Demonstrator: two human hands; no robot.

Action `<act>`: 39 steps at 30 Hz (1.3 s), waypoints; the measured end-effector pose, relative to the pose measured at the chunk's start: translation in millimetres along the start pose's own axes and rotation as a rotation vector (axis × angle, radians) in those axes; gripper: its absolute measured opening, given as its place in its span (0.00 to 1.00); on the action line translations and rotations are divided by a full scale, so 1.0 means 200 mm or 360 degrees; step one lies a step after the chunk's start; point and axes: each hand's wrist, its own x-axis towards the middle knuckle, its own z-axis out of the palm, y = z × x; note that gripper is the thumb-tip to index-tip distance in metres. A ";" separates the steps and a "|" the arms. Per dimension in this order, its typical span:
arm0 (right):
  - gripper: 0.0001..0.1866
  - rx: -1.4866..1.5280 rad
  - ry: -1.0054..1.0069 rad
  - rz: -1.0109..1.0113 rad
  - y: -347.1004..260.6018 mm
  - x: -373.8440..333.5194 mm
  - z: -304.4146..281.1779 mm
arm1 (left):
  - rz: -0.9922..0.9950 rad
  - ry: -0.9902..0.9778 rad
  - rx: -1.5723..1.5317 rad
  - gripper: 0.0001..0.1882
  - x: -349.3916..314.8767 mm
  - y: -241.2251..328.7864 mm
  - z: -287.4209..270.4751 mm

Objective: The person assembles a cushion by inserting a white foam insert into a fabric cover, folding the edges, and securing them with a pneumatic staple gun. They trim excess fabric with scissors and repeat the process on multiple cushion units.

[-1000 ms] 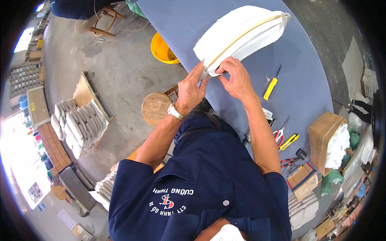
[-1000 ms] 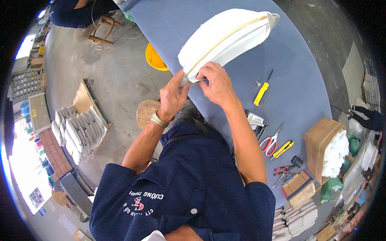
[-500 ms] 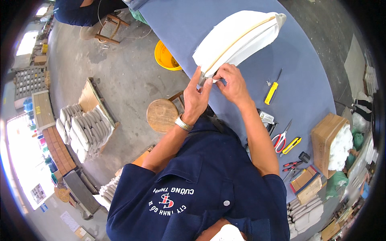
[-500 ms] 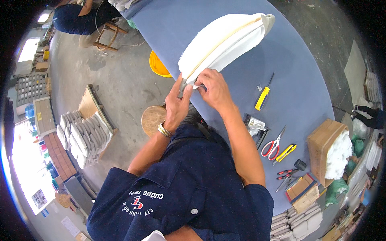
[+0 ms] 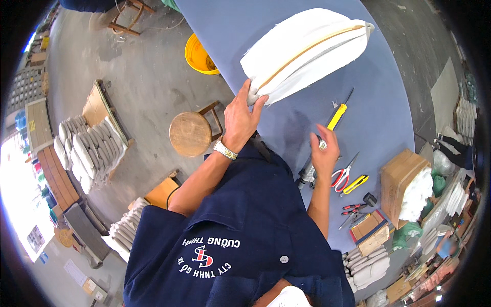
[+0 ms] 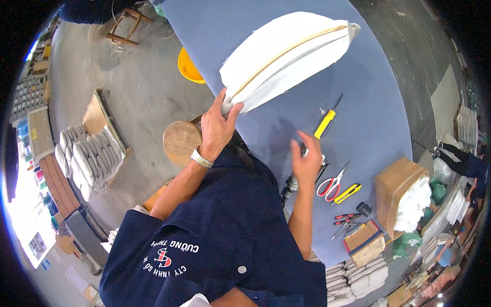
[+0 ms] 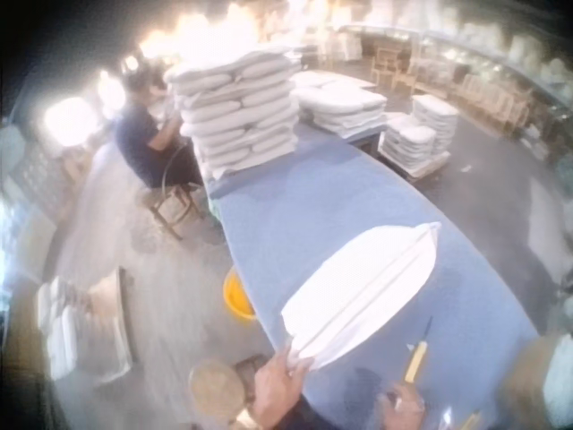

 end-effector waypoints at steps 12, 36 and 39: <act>0.46 -0.0627 0.0364 0.0581 0.50 -0.44 0.10 | 0.0273 0.0160 -0.0014 0.27 0.03 -0.05 0.02; 0.15 0.0491 -0.0641 -0.0067 -0.52 0.21 0.16 | 0.0498 0.0271 -0.0108 0.34 0.03 -0.11 0.03; 0.14 0.0381 -0.0660 -0.0194 -0.51 0.22 0.18 | 0.0475 0.0239 -0.0122 0.35 0.04 -0.11 0.02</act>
